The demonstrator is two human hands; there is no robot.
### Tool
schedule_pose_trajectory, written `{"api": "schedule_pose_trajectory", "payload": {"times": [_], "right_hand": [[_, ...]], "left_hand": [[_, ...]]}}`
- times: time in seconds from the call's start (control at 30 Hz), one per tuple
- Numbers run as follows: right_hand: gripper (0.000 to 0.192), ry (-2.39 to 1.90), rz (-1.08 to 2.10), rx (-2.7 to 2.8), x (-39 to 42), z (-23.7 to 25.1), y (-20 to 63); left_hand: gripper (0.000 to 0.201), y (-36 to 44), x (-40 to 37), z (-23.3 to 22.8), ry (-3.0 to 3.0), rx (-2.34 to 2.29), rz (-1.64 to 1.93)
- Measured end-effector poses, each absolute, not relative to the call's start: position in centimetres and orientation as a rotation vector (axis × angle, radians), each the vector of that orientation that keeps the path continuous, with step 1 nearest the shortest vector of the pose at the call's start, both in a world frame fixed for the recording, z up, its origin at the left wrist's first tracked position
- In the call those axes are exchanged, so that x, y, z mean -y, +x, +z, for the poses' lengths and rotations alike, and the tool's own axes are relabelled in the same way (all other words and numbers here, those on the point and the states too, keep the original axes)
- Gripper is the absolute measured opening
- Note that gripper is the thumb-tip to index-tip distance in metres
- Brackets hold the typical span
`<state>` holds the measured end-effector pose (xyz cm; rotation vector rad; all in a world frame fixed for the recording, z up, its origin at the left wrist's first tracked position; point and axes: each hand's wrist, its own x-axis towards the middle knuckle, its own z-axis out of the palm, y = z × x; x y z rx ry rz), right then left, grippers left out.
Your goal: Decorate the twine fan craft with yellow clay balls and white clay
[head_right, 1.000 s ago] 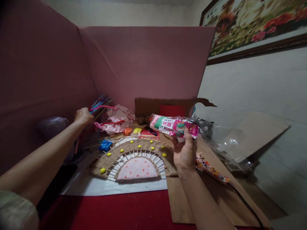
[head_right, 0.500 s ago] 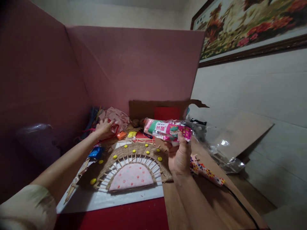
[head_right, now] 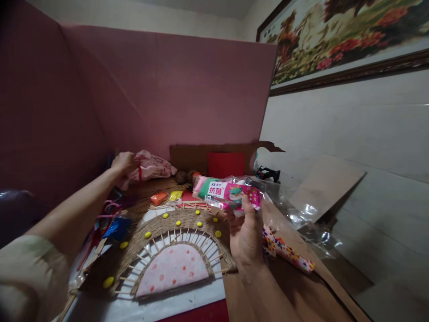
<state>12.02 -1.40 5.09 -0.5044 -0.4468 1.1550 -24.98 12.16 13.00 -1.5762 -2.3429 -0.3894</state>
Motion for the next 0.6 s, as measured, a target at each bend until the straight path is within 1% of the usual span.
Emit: {"api": "schedule_pose_trajectory", "payload": {"times": [0.1,0.23,0.37,0.6], "right_hand": [[0.029,-0.515,1.142,0.453,1.5,5.1,12.0],[0.029,-0.528,1.135,0.471,1.5,5.0,12.0],[0.033,-0.543,1.130,0.464,1.3,4.8,12.0],[0.026,-0.547,1.129,0.444,1.6,4.9,11.8]], "left_hand": [[0.037,-25.6,-11.9,15.0,-1.481,2.359,-0.412],[0.037,-26.1,-11.2,16.5,-1.410,2.361,-0.440],[0.037,-26.2,-10.6,17.0,-1.355,2.346,-0.457],[0.042,-26.2,-9.4,17.5,-1.310,2.262,-0.509]]}}
